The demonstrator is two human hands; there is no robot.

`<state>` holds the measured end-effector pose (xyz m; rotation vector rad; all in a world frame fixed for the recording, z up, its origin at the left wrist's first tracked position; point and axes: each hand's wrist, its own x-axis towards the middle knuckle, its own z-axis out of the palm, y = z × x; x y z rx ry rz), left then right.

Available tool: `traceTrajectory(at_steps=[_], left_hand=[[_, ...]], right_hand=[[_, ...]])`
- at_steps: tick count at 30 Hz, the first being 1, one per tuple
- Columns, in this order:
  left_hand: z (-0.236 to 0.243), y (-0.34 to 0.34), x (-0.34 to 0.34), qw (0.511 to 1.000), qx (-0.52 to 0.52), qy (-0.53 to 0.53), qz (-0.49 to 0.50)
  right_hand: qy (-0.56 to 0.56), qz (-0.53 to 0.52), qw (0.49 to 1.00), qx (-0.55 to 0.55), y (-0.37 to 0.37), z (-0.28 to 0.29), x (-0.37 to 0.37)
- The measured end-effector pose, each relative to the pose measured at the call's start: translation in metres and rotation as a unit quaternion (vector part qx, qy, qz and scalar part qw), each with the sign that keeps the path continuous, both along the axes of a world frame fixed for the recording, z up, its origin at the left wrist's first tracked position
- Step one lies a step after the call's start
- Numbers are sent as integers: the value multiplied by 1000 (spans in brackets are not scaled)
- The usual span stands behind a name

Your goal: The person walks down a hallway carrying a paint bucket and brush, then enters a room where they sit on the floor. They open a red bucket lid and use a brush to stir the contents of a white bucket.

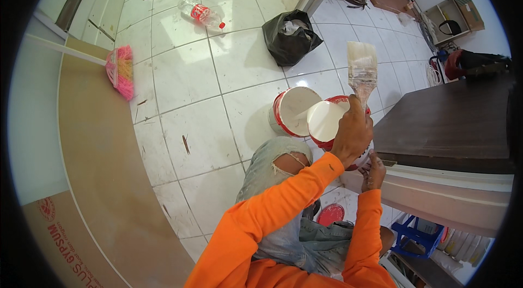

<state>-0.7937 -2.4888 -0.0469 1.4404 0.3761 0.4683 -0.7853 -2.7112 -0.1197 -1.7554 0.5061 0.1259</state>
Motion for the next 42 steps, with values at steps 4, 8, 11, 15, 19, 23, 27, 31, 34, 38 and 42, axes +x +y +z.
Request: traceTrajectory(at_steps=[4, 8, 11, 15, 19, 23, 27, 31, 34, 38, 42], left_hand=[[1, 4, -1, 1000, -1, 3, 0], [3, 7, -2, 1000, -14, -6, -3], [5, 7, -2, 1000, -20, 4, -3], [5, 9, -3, 1000, -29, -3, -4], [5, 9, -3, 999, -40, -7, -5], [6, 8, -3, 999, -44, -13, -5], [5, 7, -2, 998, -55, -31, -2], [7, 6, -2, 996, -74, -40, -3], [10, 6, -3, 995, -82, -53, 3], [19, 10, -1, 991, -117, -56, -10], [29, 7, 2, 987, -136, -88, -7]], right_hand=[[-7, 11, 1000, -4, 1, 5, 3], [-4, 9, 1000, -10, 7, 11, 3], [-10, 10, 1000, -16, 7, 13, 3], [-11, 16, 999, -33, 7, 17, 6], [-13, 11, 999, -37, 7, 17, 7], [-15, 15, 999, -39, 2, 14, 8], [-11, 11, 1000, -19, 1, 15, 9], [-1, 16, 1000, -12, -3, 13, 9], [1, 18, 1000, 0, -6, 11, 10], [23, 21, 996, 78, -7, 11, 11], [60, 18, 990, 127, -16, -6, 12]])
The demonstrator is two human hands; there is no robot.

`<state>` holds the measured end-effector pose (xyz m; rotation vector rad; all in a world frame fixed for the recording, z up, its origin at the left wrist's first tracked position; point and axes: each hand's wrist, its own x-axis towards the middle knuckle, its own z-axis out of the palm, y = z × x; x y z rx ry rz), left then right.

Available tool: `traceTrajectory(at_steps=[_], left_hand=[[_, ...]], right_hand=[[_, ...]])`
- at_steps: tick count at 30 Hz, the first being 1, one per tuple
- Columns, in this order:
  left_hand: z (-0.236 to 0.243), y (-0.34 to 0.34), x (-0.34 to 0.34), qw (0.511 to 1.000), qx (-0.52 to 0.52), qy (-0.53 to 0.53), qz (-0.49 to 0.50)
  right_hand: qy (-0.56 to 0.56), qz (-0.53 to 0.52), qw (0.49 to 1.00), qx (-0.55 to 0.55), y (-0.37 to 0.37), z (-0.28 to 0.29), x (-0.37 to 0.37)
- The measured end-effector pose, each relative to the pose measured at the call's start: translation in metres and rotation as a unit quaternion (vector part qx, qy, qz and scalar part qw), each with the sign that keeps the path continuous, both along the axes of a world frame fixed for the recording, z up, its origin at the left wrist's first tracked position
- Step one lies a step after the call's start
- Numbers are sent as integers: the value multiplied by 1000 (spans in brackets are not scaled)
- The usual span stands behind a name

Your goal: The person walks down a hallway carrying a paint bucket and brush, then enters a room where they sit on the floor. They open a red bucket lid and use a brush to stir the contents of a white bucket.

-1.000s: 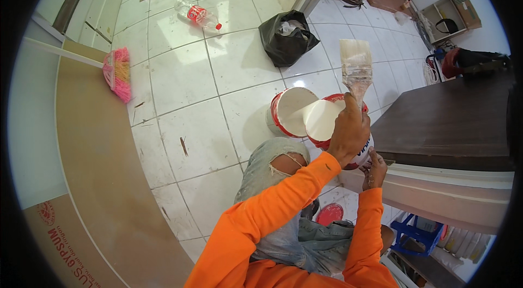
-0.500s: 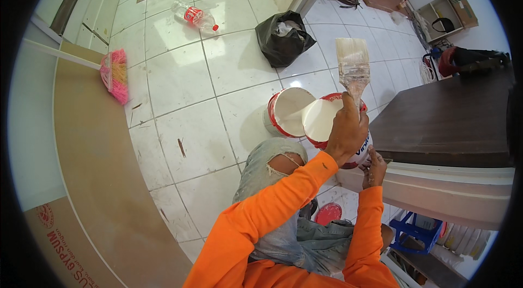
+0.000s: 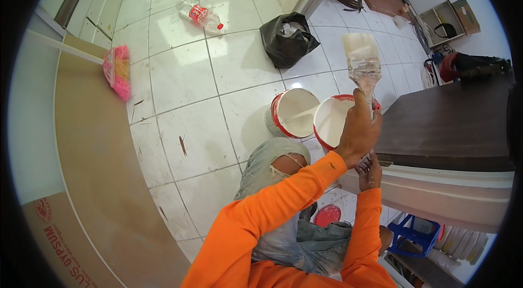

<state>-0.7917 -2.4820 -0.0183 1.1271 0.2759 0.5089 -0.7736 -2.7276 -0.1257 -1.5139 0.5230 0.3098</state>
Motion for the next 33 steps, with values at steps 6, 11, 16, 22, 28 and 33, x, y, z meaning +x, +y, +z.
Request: traceTrajectory(at_steps=[6, 11, 16, 22, 28, 33], left_hand=[[11, -8, 2, 1000, -20, 2, -19], [24, -12, 1, 999, 14, 25, -42], [25, -21, -1, 997, 26, 50, -52], [23, -33, -7, 996, -11, 40, -83], [36, -42, -15, 992, -63, 10, -113], [39, -32, -13, 994, -59, -8, -93]], right_hand=[[32, -45, 997, 45, 17, -8, -17], [43, -1, 988, 146, 16, -29, -24], [77, -30, 974, 209, 22, -37, -28], [79, -23, 974, 209, 24, -23, -27], [52, 11, 978, 203, 26, -14, -29], [2, 67, 981, 183, 31, 6, -30]])
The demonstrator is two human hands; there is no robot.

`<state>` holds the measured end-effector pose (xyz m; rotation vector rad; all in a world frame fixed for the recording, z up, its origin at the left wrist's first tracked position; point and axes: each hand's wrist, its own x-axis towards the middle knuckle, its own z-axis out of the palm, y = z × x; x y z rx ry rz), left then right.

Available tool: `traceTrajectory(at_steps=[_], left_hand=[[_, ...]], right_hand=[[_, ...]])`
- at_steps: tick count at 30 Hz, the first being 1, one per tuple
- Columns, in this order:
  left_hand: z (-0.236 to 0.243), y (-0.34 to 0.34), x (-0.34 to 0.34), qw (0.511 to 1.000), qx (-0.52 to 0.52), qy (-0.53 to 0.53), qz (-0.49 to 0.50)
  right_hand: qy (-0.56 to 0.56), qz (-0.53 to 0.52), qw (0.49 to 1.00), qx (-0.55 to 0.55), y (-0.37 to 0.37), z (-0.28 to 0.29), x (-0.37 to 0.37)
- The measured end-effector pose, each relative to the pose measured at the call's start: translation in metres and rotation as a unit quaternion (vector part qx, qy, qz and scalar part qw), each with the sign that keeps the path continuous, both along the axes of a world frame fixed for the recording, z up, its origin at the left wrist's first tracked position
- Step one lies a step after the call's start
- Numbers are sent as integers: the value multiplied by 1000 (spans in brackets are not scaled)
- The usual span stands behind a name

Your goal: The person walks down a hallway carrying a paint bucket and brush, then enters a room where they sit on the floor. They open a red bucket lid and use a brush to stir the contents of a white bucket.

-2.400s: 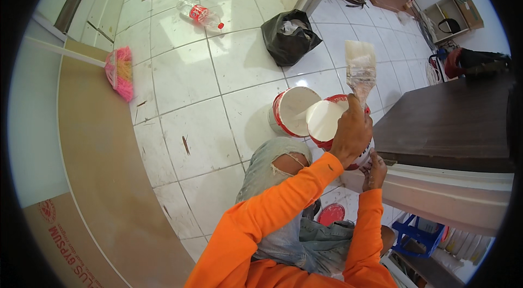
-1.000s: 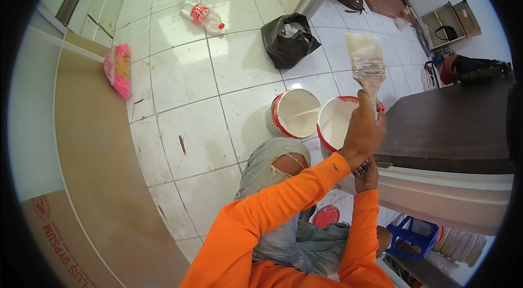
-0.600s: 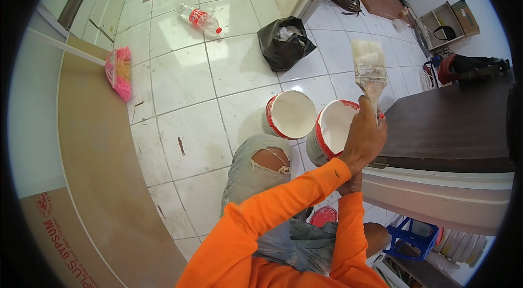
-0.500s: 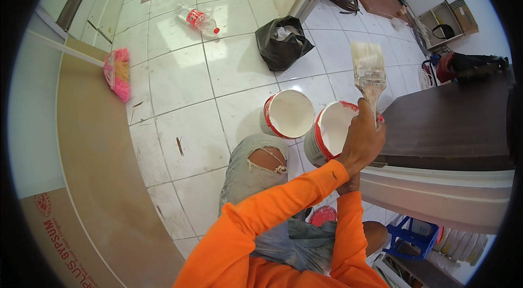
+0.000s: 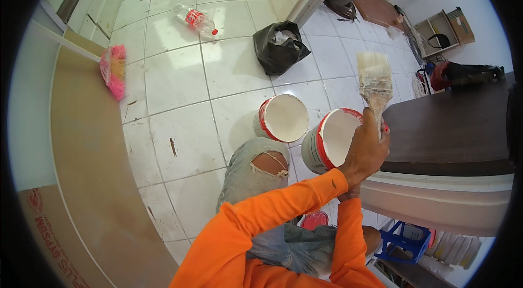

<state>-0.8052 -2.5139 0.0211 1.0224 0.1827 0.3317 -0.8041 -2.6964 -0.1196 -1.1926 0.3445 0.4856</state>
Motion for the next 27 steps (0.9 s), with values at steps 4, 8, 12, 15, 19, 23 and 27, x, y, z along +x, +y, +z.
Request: traceTrajectory(at_steps=[4, 8, 12, 15, 19, 23, 27], left_hand=[[-7, 12, 0, 999, 22, 10, 40], [-17, 22, 2, 997, 39, 31, 59], [-34, 30, 7, 994, 60, 58, 73], [-42, 33, 12, 989, 88, 76, 95], [-45, 40, 15, 987, 95, 93, 93], [-48, 42, 16, 984, 101, 100, 105], [-54, 41, 18, 984, 102, 96, 112]], right_hand=[[-45, 17, 998, -40, -8, 6, 3], [-23, -16, 992, -123, -40, -10, 23], [-23, -34, 983, -176, -30, -1, 30], [-33, -31, 978, -202, -25, 4, 32], [-48, -28, 971, -231, -16, 10, 35], [-61, -19, 964, -257, -4, 17, 38], [-67, -14, 957, -281, -4, 20, 41]])
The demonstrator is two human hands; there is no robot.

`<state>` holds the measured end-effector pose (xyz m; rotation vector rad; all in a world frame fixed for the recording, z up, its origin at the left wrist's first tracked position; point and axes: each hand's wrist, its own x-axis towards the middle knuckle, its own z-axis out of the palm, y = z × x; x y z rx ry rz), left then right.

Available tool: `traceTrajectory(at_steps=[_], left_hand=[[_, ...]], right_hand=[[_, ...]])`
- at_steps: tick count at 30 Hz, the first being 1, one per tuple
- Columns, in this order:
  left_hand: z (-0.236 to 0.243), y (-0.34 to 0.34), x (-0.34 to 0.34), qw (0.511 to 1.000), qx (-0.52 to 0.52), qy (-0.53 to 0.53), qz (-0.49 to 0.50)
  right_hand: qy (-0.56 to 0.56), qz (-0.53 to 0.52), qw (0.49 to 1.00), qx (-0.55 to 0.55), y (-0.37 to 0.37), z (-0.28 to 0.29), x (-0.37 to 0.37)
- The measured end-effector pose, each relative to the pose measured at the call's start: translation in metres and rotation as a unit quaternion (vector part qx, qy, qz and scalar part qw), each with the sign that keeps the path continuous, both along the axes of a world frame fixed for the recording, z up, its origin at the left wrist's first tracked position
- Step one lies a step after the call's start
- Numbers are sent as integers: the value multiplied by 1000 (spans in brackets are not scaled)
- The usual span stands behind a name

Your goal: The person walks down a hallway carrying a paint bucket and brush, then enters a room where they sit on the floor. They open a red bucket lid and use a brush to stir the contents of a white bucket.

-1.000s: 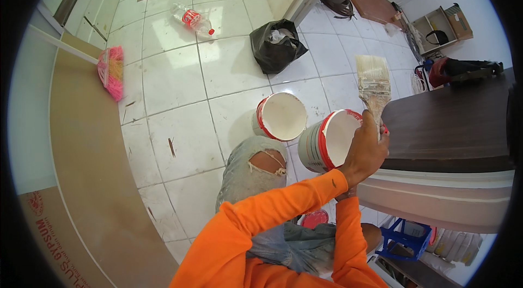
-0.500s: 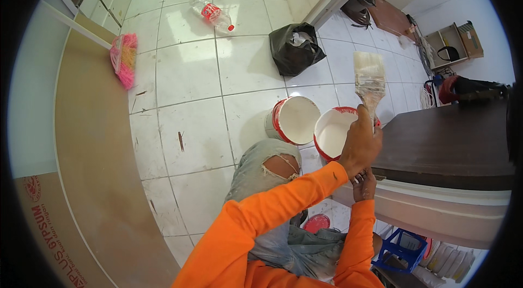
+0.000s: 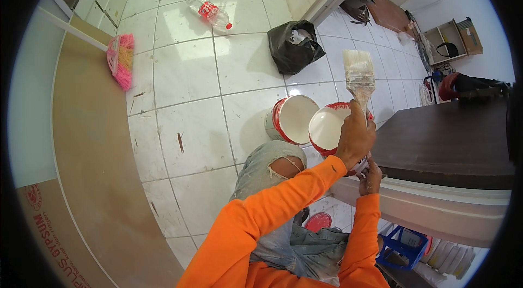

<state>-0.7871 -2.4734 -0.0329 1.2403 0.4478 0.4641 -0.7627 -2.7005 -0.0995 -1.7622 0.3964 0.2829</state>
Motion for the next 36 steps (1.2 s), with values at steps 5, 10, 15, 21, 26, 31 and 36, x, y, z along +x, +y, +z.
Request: traceTrajectory(at_steps=[5, 10, 15, 21, 26, 31, 36], left_hand=[[-4, -1, 2, 1000, 4, 1, 11], [-3, 1, 2, 1000, -2, 3, 9], [-6, -1, 3, 1000, 0, -1, 16], [-7, -1, 5, 1000, -5, -2, 19], [-8, -2, 6, 1000, -11, -12, 18], [-6, -1, 5, 1000, -2, -2, 9], [-6, -1, 6, 1000, -2, -13, 11]], right_hand=[[-16, 1, 999, -41, -1, 2, 5], [-29, -5, 998, -51, -5, 4, 10], [-36, 6, 999, -27, -6, 5, 15], [-43, 9, 998, -41, -3, 8, 16], [-36, 29, 998, -52, -11, 8, 21], [-40, 28, 998, -34, -12, 6, 21], [-41, 10, 999, -7, -3, 8, 15]])
